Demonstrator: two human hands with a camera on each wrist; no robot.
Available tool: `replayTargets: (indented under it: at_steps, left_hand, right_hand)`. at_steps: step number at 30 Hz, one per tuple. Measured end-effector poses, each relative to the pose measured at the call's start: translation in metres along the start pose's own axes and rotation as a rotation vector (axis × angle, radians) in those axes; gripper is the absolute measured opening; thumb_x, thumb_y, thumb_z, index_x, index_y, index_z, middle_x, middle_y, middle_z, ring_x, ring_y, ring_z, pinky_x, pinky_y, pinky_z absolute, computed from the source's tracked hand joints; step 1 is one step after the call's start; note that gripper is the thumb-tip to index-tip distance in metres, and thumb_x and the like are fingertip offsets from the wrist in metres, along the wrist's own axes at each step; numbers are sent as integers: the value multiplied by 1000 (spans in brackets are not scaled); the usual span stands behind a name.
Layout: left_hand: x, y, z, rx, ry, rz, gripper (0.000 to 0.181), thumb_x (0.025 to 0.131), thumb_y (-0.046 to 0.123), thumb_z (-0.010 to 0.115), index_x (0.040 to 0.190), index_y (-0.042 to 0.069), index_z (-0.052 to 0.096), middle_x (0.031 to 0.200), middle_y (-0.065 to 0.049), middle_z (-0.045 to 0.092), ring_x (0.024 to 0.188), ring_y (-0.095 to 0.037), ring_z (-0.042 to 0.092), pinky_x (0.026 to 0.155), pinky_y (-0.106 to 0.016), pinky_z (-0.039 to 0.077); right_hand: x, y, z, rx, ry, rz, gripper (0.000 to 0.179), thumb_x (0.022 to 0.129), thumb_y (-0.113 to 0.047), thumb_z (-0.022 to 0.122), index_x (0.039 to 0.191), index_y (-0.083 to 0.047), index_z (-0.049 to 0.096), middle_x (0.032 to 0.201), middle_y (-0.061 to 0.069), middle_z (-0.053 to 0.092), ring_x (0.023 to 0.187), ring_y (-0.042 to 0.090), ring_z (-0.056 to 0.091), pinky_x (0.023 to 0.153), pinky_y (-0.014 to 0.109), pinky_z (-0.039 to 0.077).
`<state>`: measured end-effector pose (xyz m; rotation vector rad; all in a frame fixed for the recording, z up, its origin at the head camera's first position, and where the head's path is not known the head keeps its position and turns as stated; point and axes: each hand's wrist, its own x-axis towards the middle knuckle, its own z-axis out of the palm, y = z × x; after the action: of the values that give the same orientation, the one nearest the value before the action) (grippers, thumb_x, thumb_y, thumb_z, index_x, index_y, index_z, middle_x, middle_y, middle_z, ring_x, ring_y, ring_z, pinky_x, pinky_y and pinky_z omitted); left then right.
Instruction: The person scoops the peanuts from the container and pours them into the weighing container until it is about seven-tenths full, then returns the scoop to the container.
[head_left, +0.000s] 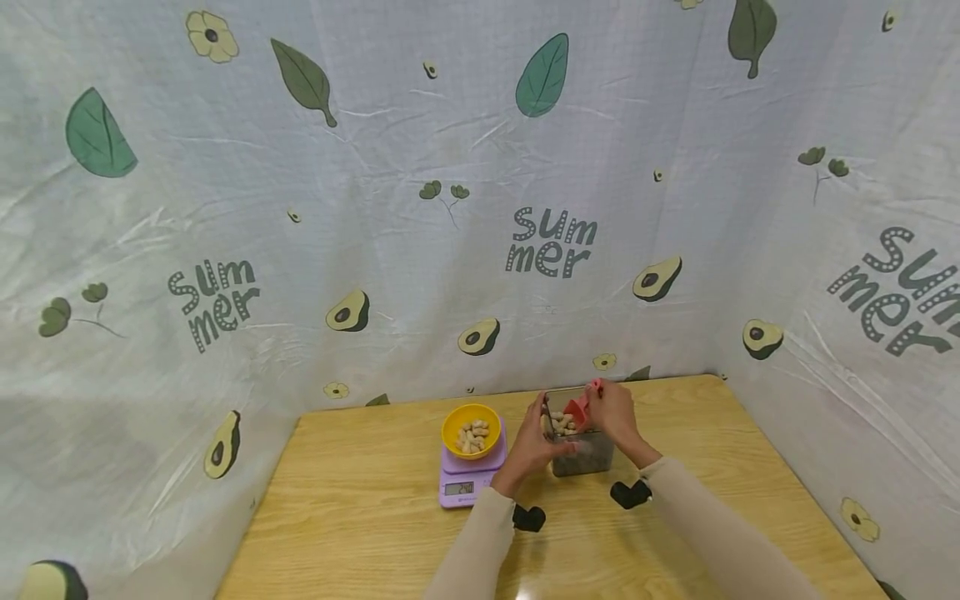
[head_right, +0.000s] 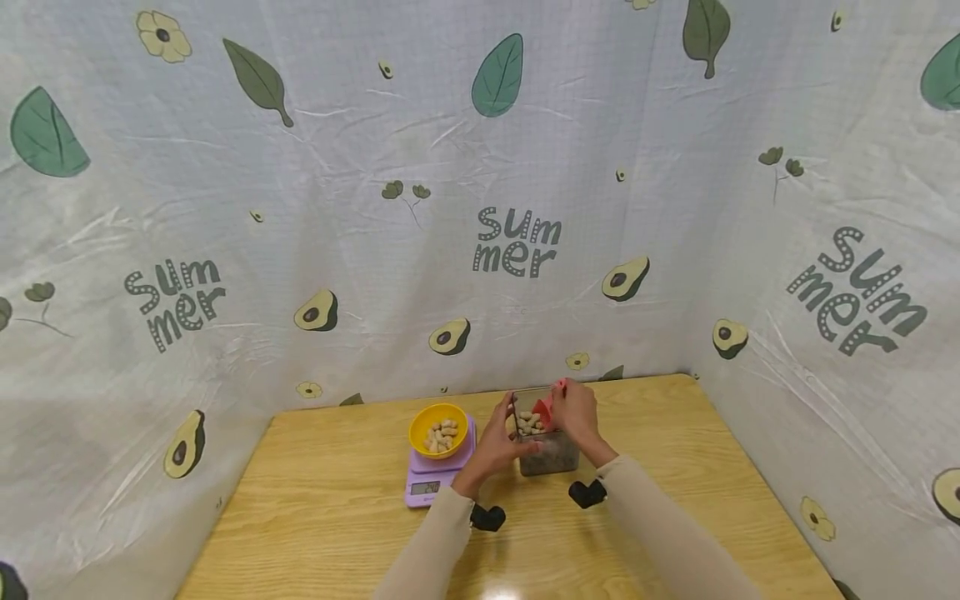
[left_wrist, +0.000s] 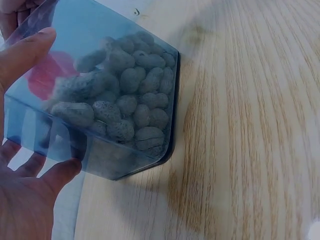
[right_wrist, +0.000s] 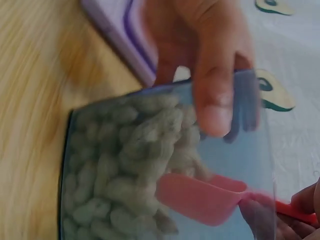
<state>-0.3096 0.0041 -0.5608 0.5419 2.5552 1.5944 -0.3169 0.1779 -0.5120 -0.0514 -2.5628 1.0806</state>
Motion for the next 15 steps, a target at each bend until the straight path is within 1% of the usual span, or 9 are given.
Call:
replayTargets:
  at_steps: [1,4,6,8,10,12,14,15]
  left_hand:
    - [0,0,0,-2,-2,-2,106,79,32,82,159,16,13,161,-10,27,142,-31,38,114,-53,37]
    - [-1,1,0,-2,-8,-12,107,80,33,82,159,16,13,162,-10,24,144,-32,36,115,-54,36]
    - [-1,2,0,2,-9,-23,106,80,34,81,159,16,12,163,-11,23,145,-34,34,115,-55,35]
    - [-1,3,0,4,-10,-31,107,80,34,81,159,16,11,163,-11,22,146,-34,33,115,-55,34]
    - [-1,3,-1,7,-11,-34,107,80,35,82,159,15,11,163,-11,23,146,-34,32,116,-55,33]
    - [-2,4,-1,5,-13,-35,108,79,34,82,159,15,12,163,-11,23,146,-34,32,116,-55,33]
    - [-2,4,0,-2,-13,-34,109,79,34,83,159,15,12,162,-11,23,146,-35,32,116,-55,33]
    - [-2,4,0,-3,-13,-37,109,79,33,83,159,15,12,162,-10,23,146,-34,32,116,-55,33]
  right_hand:
    - [0,-1,-1,20,-13,30,30,100,-16,51,75,-2,59,60,9,58,50,17,50,45,26,35]
    - [2,-2,-6,86,-61,100,29,101,-16,50,81,1,63,65,13,63,56,25,62,45,26,41]
    - [3,-4,-9,136,-99,150,29,101,-17,49,89,3,66,71,17,67,64,30,68,47,26,46]
    - [4,-5,-11,197,-127,210,30,102,-17,47,97,5,66,79,20,70,73,31,72,52,28,53]
    - [5,-5,-13,259,-148,280,31,103,-18,46,103,7,66,84,22,71,76,30,73,60,31,58]
    - [5,-6,-14,307,-151,343,32,103,-18,46,107,8,65,85,22,72,75,26,74,66,35,61]
    - [6,-7,-15,343,-151,386,33,103,-18,46,108,8,64,84,20,72,71,21,74,71,37,61]
    - [6,-7,-15,346,-148,390,33,102,-18,46,109,9,64,84,20,73,70,20,74,73,39,61]
